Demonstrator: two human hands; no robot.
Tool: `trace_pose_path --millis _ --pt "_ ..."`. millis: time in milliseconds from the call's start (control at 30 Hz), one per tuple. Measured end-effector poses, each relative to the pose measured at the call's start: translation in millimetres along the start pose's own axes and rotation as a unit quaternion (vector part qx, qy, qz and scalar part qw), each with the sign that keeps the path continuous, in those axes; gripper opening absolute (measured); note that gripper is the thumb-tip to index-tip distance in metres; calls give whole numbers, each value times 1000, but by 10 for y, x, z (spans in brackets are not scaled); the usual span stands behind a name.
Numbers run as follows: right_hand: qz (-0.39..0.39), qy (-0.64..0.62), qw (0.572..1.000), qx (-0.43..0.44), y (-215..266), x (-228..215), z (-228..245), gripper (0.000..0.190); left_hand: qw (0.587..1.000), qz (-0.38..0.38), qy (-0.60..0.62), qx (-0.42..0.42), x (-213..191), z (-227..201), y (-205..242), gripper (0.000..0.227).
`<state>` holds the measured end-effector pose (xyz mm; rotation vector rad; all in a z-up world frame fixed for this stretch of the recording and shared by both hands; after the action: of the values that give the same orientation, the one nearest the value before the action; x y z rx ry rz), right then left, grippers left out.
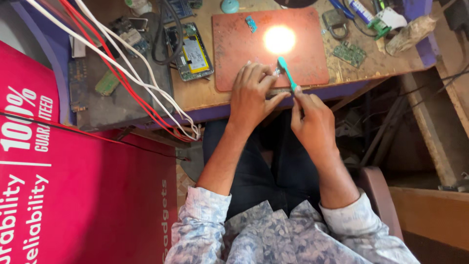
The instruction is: The person cleans a circuit board by scrubbing its surface with a toothbrush on a workbench mat.
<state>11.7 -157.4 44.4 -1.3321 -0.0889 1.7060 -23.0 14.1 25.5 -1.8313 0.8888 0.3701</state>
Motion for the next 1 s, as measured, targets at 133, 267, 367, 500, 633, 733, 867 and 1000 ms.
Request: trace_pose_path --millis 133,267,367,500,633,733,867,1000 --pt "7 -26 1000 -1 24 -126 57 19 1000 -10 -3 -18 -11 35 -57 48" --pt "-16 -31 999 2 47 -12 49 13 1000 -26 1 0 -1 30 -15 58" --pt "-28 -50 998 8 84 30 33 20 1000 -11 -7 -1 -14 11 -18 48" --pt "-32 -50 998 27 86 -28 14 19 1000 10 8 -15 -38 -43 -54 47" --pt "-45 -55 997 30 39 60 -53 23 1000 0 12 4 -57 -56 -64 46" --pt "-44 -58 997 27 21 108 -90 25 1000 -3 29 9 -43 -55 -90 44" --pt "-38 -60 997 33 35 78 -111 28 998 6 70 -7 -7 -19 -48 38" --pt "-36 -60 997 44 19 5 -119 26 995 6 104 -3 -22 -14 -50 39"
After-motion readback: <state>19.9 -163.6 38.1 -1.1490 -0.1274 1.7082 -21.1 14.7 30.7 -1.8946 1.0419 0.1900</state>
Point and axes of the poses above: each hand's wrist, its own y-axis away from the middle knuckle, its own x-axis out of the palm, z = x × y, the point moved 3 cm from there along -y, towards the middle knuckle, and after that the axes turned 3 degrees about -x, right-handed, at the moved point
